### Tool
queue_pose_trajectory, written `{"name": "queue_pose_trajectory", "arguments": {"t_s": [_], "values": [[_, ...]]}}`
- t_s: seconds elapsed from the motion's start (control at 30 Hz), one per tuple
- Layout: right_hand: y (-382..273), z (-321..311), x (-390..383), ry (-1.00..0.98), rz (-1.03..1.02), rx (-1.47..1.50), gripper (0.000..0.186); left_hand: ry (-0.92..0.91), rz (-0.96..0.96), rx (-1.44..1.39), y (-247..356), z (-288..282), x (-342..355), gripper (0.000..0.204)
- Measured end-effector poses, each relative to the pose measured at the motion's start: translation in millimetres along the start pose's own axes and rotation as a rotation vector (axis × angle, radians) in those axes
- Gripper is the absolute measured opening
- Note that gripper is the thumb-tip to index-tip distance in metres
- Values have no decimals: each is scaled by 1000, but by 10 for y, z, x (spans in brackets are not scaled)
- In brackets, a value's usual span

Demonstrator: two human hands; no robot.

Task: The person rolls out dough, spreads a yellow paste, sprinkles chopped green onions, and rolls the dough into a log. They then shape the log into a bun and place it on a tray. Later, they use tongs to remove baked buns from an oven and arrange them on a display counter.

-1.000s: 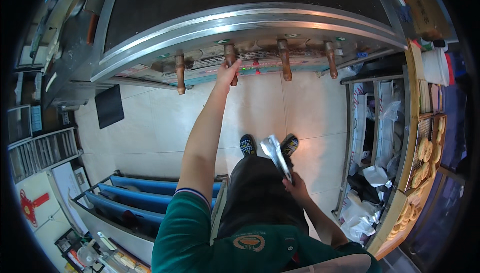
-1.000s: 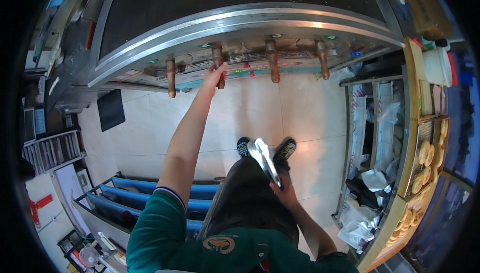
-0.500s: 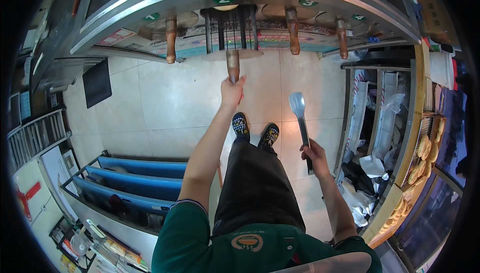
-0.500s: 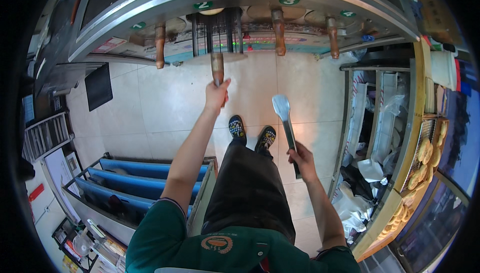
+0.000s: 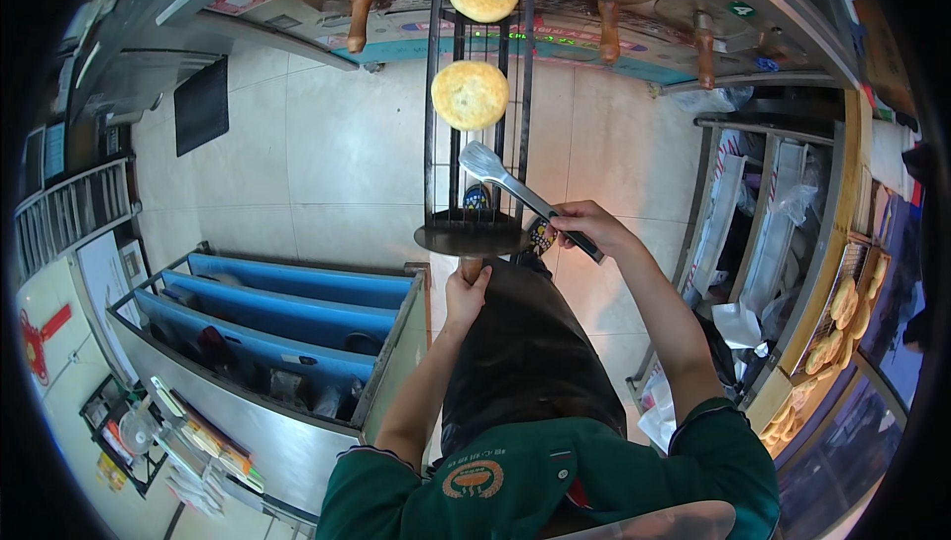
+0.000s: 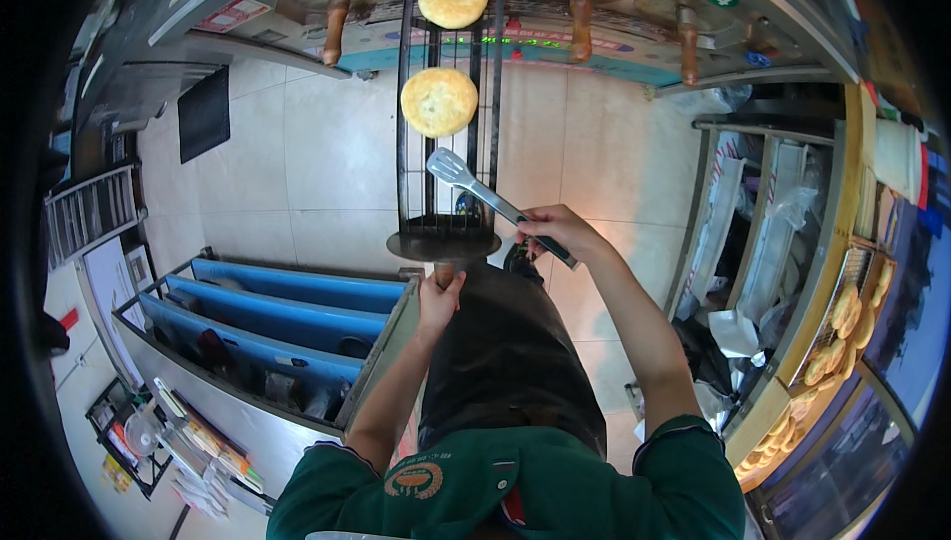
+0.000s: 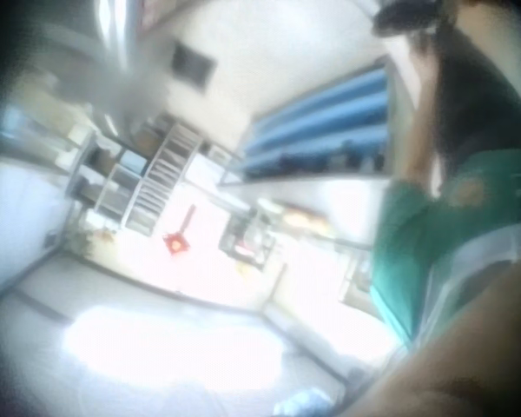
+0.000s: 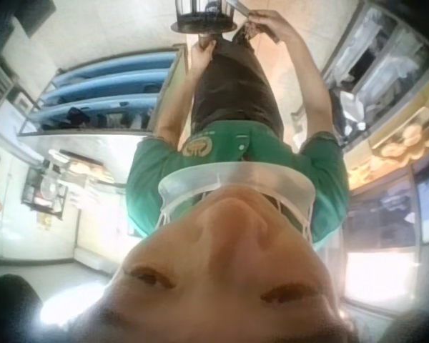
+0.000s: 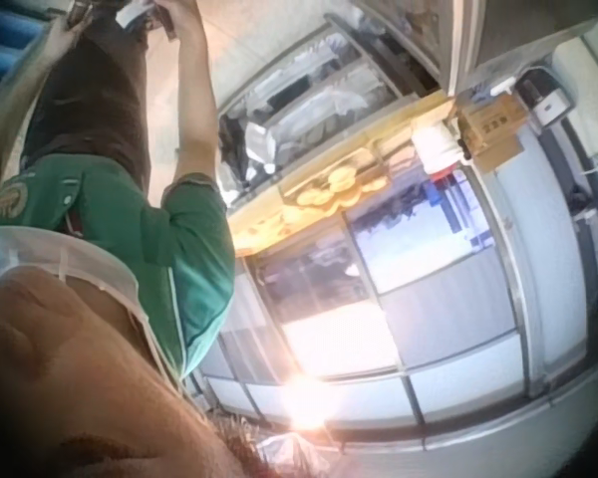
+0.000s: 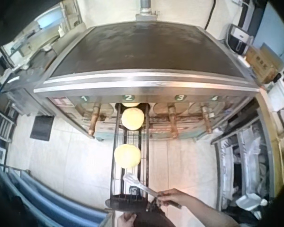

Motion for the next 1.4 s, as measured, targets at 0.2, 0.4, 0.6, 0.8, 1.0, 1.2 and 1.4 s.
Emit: {"name": "queue_pose_trajectory", "arguments": {"t_s": [0.2,0.4,0.6,0.8,1.0,1.2,1.4], "values": [[-146,48,407,82,-105,17,21,47,-117,12,-393,0,-157,32],[-456,-93,335,76,-92,-161,23,88,-127,23,-509,56,-135,32],[-567,-313,-70,177,-197,-219,33,108,-101,135,-388,-16,-95,34],[-333,-482,-464,404,-406,-195,27,55,-10,146,358,44,349,36],[124,-488,-853,544,-480,-54,35,93,30,112,1435,298,1131,46],[697,-326,-1046,596,-258,-70,42,-4,21,-15,2546,469,1787,36],[714,-277,-959,540,-237,-53,46,13,14,-51,2790,511,1848,34]]}}
Point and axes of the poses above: each hand's wrist, its own x-axis towards the middle knuckle, its own z-axis out of the palm, y = z × x, the point moved 6 cm from there along x, towards the middle knuckle, and after that the axes turned 6 degrees about -z, right-handed, at the moved point
